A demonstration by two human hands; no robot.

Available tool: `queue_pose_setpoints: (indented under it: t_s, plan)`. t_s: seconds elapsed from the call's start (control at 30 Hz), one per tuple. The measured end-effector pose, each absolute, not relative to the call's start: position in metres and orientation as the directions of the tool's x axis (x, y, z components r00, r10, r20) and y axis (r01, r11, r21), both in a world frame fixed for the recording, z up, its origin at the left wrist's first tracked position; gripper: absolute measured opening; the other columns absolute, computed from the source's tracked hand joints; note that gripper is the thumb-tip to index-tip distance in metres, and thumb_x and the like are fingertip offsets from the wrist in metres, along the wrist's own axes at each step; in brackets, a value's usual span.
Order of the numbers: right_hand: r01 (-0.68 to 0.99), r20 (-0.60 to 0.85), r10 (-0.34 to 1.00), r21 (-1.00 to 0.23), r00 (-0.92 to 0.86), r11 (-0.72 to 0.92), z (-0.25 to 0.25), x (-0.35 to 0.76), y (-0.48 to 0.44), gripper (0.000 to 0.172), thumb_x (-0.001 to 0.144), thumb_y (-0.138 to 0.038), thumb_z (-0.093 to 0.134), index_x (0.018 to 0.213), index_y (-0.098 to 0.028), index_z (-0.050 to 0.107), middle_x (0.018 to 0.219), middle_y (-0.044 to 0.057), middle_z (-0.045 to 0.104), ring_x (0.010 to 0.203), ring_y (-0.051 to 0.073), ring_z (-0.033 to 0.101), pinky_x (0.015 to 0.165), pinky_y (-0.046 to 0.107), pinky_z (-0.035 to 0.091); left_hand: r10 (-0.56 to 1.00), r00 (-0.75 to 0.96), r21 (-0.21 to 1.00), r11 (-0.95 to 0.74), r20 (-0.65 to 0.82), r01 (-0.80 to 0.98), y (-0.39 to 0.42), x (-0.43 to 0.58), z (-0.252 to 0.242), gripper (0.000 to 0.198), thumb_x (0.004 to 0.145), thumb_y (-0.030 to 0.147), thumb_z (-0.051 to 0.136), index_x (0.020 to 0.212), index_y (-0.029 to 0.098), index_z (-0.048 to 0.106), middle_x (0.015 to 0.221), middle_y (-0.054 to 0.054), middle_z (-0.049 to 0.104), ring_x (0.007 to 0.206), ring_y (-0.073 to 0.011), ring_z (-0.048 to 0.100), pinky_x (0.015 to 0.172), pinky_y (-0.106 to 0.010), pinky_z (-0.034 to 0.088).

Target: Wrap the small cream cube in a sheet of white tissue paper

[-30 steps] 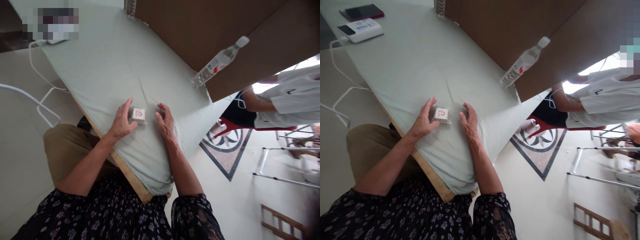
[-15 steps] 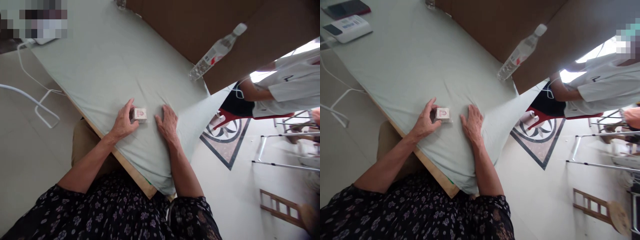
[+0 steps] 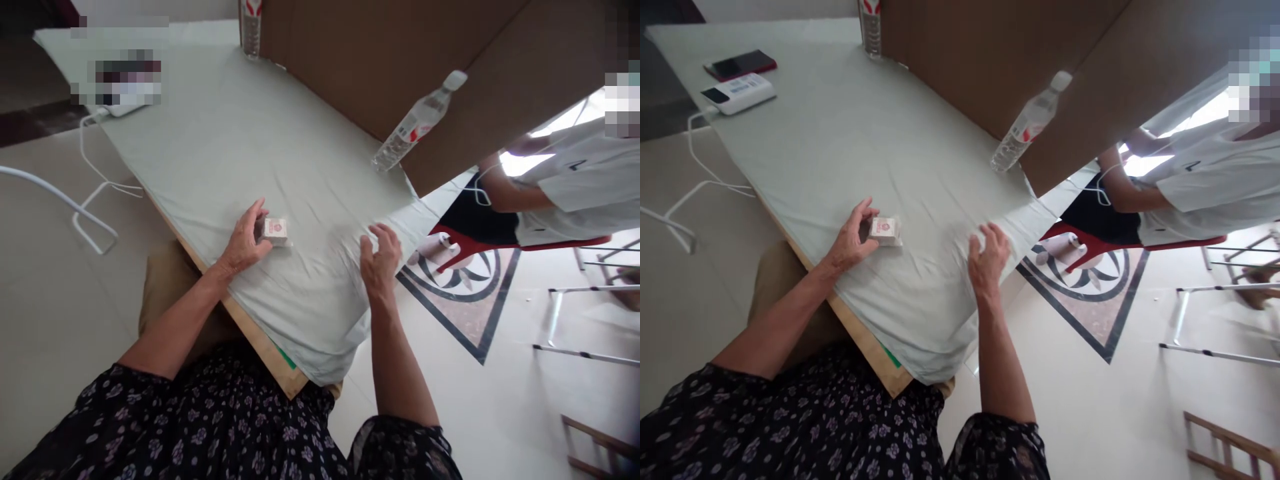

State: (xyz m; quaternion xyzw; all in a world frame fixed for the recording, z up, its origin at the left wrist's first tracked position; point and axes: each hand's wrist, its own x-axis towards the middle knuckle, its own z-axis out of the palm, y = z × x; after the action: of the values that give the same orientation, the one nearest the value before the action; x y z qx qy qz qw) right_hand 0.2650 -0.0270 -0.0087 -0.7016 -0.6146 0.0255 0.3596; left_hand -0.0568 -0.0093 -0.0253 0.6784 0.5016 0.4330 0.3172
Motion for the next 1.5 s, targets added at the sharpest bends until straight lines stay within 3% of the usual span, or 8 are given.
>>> queue_pose_setpoints:
  t_s: [0.07, 0.17, 0.27, 0.43, 0.63, 0.8, 1.1, 1.5]
  plan:
    - [0.731, 0.455, 0.891, -0.610, 0.006, 0.306, 0.004, 0.233, -0.014, 0.026, 0.099, -0.037, 0.057, 0.112, -0.023, 0.075, 0.127, 0.013, 0.073, 0.125, 0.029, 0.065, 0.113, 0.053, 0.049, 0.953, 0.126, 0.862, -0.303, 0.276, 0.405, -0.010, -0.057, -0.026, 0.096, 0.068, 0.020, 0.065, 0.161, 0.019, 0.038, 0.144, -0.015, 0.063, 0.136, -0.0305, 0.059, 0.123, -0.049, 0.041]
    - [0.547, 0.480, 0.839, -0.644, -0.255, 0.535, 0.018, 0.189, 0.009, 0.015, 0.098, -0.034, 0.063, 0.099, -0.029, 0.078, 0.121, 0.007, 0.076, 0.120, 0.026, 0.067, 0.111, 0.048, 0.050, 0.949, 0.123, 0.858, -0.315, 0.291, 0.406, -0.011, -0.056, -0.028, 0.097, 0.069, 0.020, 0.064, 0.162, 0.019, 0.036, 0.141, -0.013, 0.065, 0.132, -0.0292, 0.061, 0.121, -0.048, 0.042]
    - [0.441, 0.462, 0.793, -0.662, -0.398, 0.606, 0.021, 0.169, 0.025, 0.015, 0.096, -0.039, 0.070, 0.105, -0.030, 0.078, 0.123, 0.006, 0.076, 0.122, 0.026, 0.067, 0.112, 0.049, 0.050, 0.943, 0.109, 0.854, -0.331, 0.314, 0.401, -0.012, -0.056, -0.033, 0.097, 0.071, 0.020, 0.064, 0.163, 0.021, 0.034, 0.136, -0.011, 0.067, 0.123, -0.0274, 0.065, 0.114, -0.047, 0.047]
    - [0.388, 0.427, 0.756, -0.669, -0.497, 0.633, 0.009, 0.171, 0.025, 0.038, 0.093, -0.049, 0.074, 0.126, -0.029, 0.072, 0.142, 0.009, 0.068, 0.136, 0.028, 0.061, 0.117, 0.050, 0.047, 0.936, 0.115, 0.840, -0.350, 0.334, 0.414, -0.014, -0.055, -0.035, 0.095, 0.073, 0.020, 0.064, 0.164, 0.023, 0.034, 0.135, -0.012, 0.067, 0.118, -0.0267, 0.066, 0.108, -0.045, 0.051]
    - [0.486, 0.407, 0.771, -0.607, -0.489, 0.629, 0.003, 0.156, 0.024, 0.032, 0.098, -0.043, 0.070, 0.125, -0.028, 0.073, 0.141, 0.009, 0.070, 0.134, 0.027, 0.062, 0.116, 0.048, 0.047, 0.930, 0.146, 0.819, -0.367, 0.337, 0.442, -0.014, -0.052, -0.031, 0.096, 0.074, 0.018, 0.063, 0.164, 0.023, 0.032, 0.136, -0.013, 0.068, 0.118, -0.0280, 0.066, 0.107, -0.047, 0.053]
    - [0.590, 0.437, 0.803, -0.546, -0.406, 0.595, 0.003, 0.137, 0.026, 0.017, 0.101, -0.029, 0.063, 0.106, -0.025, 0.078, 0.128, 0.008, 0.078, 0.121, 0.025, 0.069, 0.106, 0.045, 0.050, 0.909, 0.176, 0.777, -0.414, 0.378, 0.474, -0.015, -0.053, -0.026, 0.093, 0.074, 0.019, 0.064, 0.162, 0.019, 0.034, 0.137, -0.015, 0.068, 0.124, -0.0310, 0.066, 0.112, -0.050, 0.050]
    - [0.486, 0.499, 0.819, -0.661, -0.283, 0.571, 0.021, 0.132, 0.044, 0.014, 0.101, -0.027, 0.059, 0.092, -0.024, 0.070, 0.116, 0.006, 0.080, 0.111, 0.021, 0.072, 0.102, 0.040, 0.051, 0.924, 0.171, 0.708, -0.373, 0.342, 0.600, -0.011, -0.050, -0.027, 0.093, 0.084, 0.053, 0.075, 0.161, 0.018, 0.038, 0.143, -0.018, 0.064, 0.130, -0.0354, 0.062, 0.117, -0.056, 0.044]
    - [0.535, 0.370, 0.925, -0.766, -0.084, 0.355, 0.042, 0.146, 0.120, 0.013, 0.091, -0.023, 0.059, 0.081, -0.020, 0.067, 0.082, 0.000, 0.071, 0.081, 0.016, 0.064, 0.085, 0.032, 0.049, 0.915, 0.255, 0.806, -0.397, 0.311, 0.439, -0.015, -0.051, -0.015, 0.093, 0.082, 0.054, 0.078, 0.159, 0.020, 0.040, 0.149, -0.018, 0.059, 0.129, -0.0331, 0.064, 0.113, -0.050, 0.051]
